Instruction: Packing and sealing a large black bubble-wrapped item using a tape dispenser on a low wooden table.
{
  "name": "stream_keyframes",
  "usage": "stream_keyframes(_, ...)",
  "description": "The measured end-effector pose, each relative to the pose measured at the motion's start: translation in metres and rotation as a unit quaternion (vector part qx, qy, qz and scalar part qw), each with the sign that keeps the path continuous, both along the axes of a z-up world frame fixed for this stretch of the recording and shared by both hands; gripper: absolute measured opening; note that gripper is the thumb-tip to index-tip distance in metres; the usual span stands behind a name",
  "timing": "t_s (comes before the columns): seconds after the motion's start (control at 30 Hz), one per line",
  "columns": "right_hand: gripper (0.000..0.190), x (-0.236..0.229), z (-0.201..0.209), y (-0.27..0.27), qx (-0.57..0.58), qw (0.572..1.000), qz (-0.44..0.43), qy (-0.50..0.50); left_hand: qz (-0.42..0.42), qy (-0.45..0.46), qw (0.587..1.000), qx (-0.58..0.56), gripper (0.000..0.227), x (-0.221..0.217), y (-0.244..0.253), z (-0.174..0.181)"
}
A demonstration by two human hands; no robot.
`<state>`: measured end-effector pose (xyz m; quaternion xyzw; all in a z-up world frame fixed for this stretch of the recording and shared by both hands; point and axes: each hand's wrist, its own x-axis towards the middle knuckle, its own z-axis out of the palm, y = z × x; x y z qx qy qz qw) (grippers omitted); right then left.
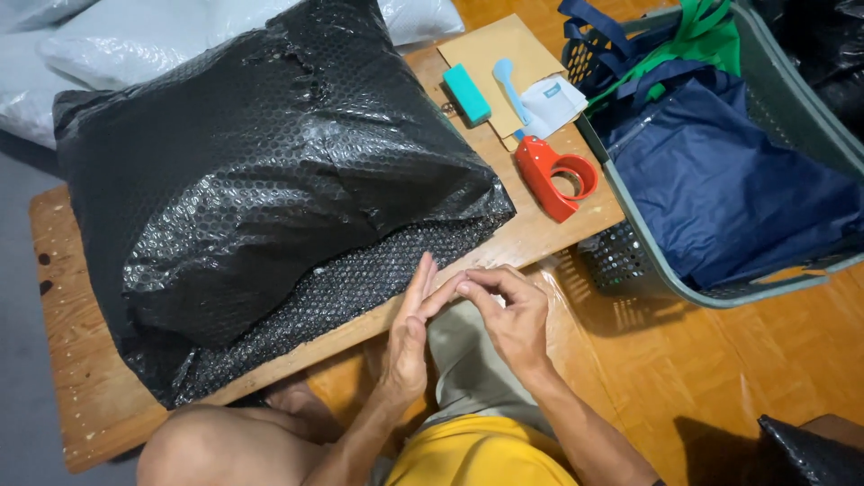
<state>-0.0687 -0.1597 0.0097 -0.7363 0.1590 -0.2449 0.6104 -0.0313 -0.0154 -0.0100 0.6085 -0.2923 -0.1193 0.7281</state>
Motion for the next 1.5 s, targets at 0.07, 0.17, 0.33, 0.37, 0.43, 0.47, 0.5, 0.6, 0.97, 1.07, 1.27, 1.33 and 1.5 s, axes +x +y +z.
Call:
stream_keyframes(0.07,0.012,-0.003,0.01,0.004,-0.035,0.999,-0.008,-0.009,0.003,-0.01,1.0,0.015,0.091,-0.001,-0.001,0.005)
stream_keyframes(0.17,0.012,-0.006,0.015,0.008,-0.076,0.996,-0.018,-0.035,0.005,-0.018,1.0,0.023,0.092,-0.001,-0.001,0.008)
stream_keyframes(0.33,0.014,-0.014,0.016,0.013,-0.115,0.99,-0.019,-0.074,0.011,-0.033,0.998,0.045,0.105,-0.001,0.0,0.013)
stream_keyframes(0.37,0.016,-0.016,0.015,0.014,-0.137,0.986,-0.026,-0.09,0.007,-0.031,0.999,0.036,0.105,-0.001,0.0,0.013)
stream_keyframes(0.43,0.019,-0.018,0.015,0.015,-0.158,0.981,-0.032,-0.106,0.003,-0.028,0.999,0.028,0.105,-0.001,0.0,0.015)
stream_keyframes(0.47,0.019,-0.019,0.015,0.016,-0.17,0.978,-0.026,-0.115,-0.003,-0.016,1.0,0.026,0.104,-0.001,0.001,0.017)
stream_keyframes(0.5,0.019,-0.02,0.016,0.017,-0.181,0.975,-0.021,-0.125,-0.009,-0.004,1.0,0.025,0.104,-0.002,0.001,0.018)
stream_keyframes(0.6,0.018,-0.023,-0.011,0.021,-0.181,0.969,0.003,-0.171,-0.008,0.006,1.0,-0.013,0.1,0.002,-0.003,0.009)
stream_keyframes(0.97,0.016,-0.045,-0.043,-0.002,0.273,0.96,-0.051,-0.033,-0.015,0.123,0.984,-0.13,0.094,0.017,-0.003,-0.027)
stream_keyframes(1.07,0.016,-0.034,-0.067,-0.009,0.491,0.861,-0.127,-0.033,0.039,0.145,0.984,-0.099,0.094,0.017,-0.006,-0.021)
stream_keyframes(1.27,0.014,-0.015,-0.124,-0.031,0.58,0.782,-0.227,-0.004,0.093,0.118,0.988,-0.04,0.091,0.017,-0.007,-0.004)
stream_keyframes(1.33,0.014,-0.01,-0.132,-0.037,0.587,0.773,-0.239,-0.003,0.094,0.114,0.988,-0.037,0.089,0.016,-0.008,-0.005)
stream_keyframes(1.5,0.016,0.0,-0.151,-0.044,0.613,0.747,-0.257,0.012,0.107,0.093,0.99,-0.013,0.086,0.018,-0.008,-0.014)
